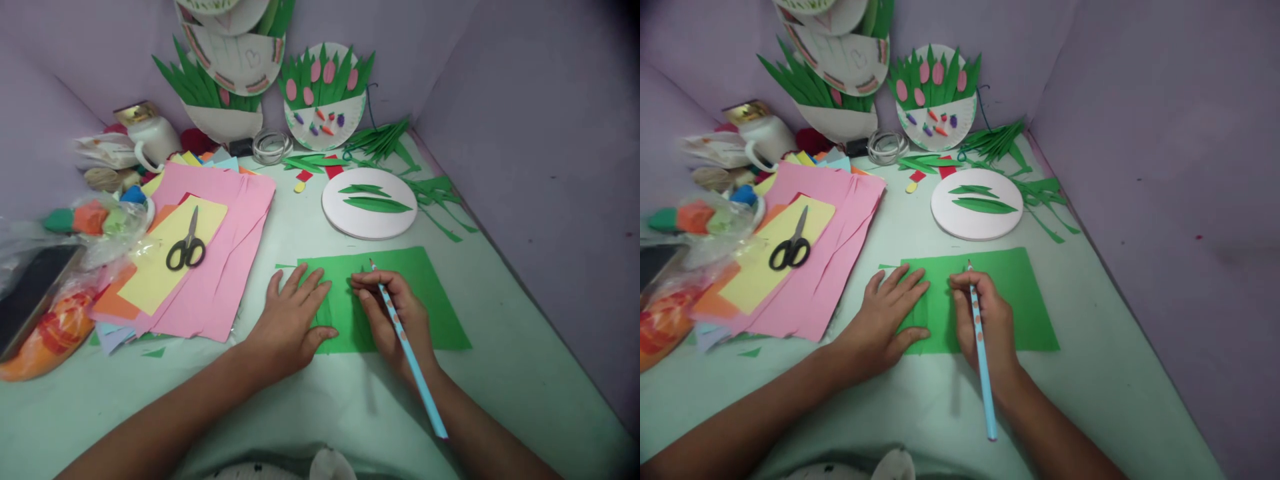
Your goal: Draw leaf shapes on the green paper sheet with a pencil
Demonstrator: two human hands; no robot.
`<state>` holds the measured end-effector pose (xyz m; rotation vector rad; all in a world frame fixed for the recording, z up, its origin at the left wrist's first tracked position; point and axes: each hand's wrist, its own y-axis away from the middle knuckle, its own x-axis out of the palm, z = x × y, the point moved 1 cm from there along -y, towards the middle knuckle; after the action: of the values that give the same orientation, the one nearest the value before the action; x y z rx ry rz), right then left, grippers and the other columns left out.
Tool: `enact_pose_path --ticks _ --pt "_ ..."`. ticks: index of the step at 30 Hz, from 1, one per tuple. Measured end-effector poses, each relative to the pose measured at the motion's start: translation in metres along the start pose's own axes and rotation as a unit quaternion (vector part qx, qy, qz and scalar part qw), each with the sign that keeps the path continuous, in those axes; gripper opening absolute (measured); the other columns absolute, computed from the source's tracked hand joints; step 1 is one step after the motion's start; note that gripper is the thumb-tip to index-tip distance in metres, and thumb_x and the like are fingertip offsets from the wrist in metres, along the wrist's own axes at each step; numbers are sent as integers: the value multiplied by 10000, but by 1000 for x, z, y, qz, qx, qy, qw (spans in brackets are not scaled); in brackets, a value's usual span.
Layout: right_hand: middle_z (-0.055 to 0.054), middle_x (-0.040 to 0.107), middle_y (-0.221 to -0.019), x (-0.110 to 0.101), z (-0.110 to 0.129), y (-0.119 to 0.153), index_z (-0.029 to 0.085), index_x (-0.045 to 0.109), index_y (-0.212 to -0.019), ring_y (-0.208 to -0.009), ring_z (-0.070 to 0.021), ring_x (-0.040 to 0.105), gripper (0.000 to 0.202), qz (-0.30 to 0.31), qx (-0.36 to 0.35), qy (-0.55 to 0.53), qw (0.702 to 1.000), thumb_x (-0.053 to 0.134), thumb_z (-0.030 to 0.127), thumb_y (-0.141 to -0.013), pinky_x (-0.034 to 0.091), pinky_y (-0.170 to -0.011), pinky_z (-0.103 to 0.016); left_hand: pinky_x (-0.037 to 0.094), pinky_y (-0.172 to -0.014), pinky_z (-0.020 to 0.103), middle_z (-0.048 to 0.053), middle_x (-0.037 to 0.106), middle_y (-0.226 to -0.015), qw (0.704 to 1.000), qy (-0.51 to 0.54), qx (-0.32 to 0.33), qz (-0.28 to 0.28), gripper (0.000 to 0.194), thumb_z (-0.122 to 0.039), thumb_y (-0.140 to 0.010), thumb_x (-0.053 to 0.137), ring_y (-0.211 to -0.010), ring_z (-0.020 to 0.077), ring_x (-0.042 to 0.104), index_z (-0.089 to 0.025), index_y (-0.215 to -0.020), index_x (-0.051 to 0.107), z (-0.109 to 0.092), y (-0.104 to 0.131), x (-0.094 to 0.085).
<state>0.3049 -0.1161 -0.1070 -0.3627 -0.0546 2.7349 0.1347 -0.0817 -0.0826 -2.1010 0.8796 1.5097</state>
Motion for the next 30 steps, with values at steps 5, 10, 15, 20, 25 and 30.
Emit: enact_pose_path --ticks 5,10,15,20,25,30 --pt "-46 708 -943 -1 -1 0 241 574 -934 -881 -208 682 112 6 7 -6 1000 572 278 -828 537 -805 -393 201 -1072 641 148 389 -1464 999 11 32 -5 438 -249 -899 518 -1404 342 205 -131 -1319 479 10 2 -11" --pt "-44 705 -930 0 0 0 243 571 -919 -884 -209 678 93 5 8 -1 1000 565 276 -833 535 -802 -390 171 -1064 672 138 387 -1465 998 5 57 36 499 -307 -874 588 -1409 355 182 -152 -1334 471 12 1 -15" --pt "-38 707 -899 0 2 -1 245 567 -909 -862 -205 684 90 5 1 -4 1000 561 281 -827 544 -763 -365 164 -1058 686 146 407 -1449 997 -6 55 50 480 -318 -886 572 -1398 366 216 -135 -1321 486 7 -4 -11" --pt "-39 706 -887 0 3 0 239 569 -906 -848 -205 684 88 3 -3 -3 1000 556 278 -829 546 -748 -363 162 -1056 694 149 387 -1461 998 -16 30 60 498 -305 -891 557 -1394 371 224 -124 -1346 461 4 -7 -11" --pt "-42 708 -892 0 3 -1 239 570 -911 -843 -210 684 93 4 5 10 1000 559 282 -828 542 -756 -377 158 -1056 692 141 387 -1463 998 -24 23 51 493 -324 -906 528 -1394 364 228 -126 -1352 455 4 -8 -8" --pt "-39 707 -885 1 3 0 238 569 -914 -838 -205 687 93 3 1 6 1000 555 280 -832 548 -735 -366 144 -1047 701 148 408 -1449 999 -36 3 19 476 -328 -918 490 -1386 366 245 -125 -1347 458 6 -11 -3"
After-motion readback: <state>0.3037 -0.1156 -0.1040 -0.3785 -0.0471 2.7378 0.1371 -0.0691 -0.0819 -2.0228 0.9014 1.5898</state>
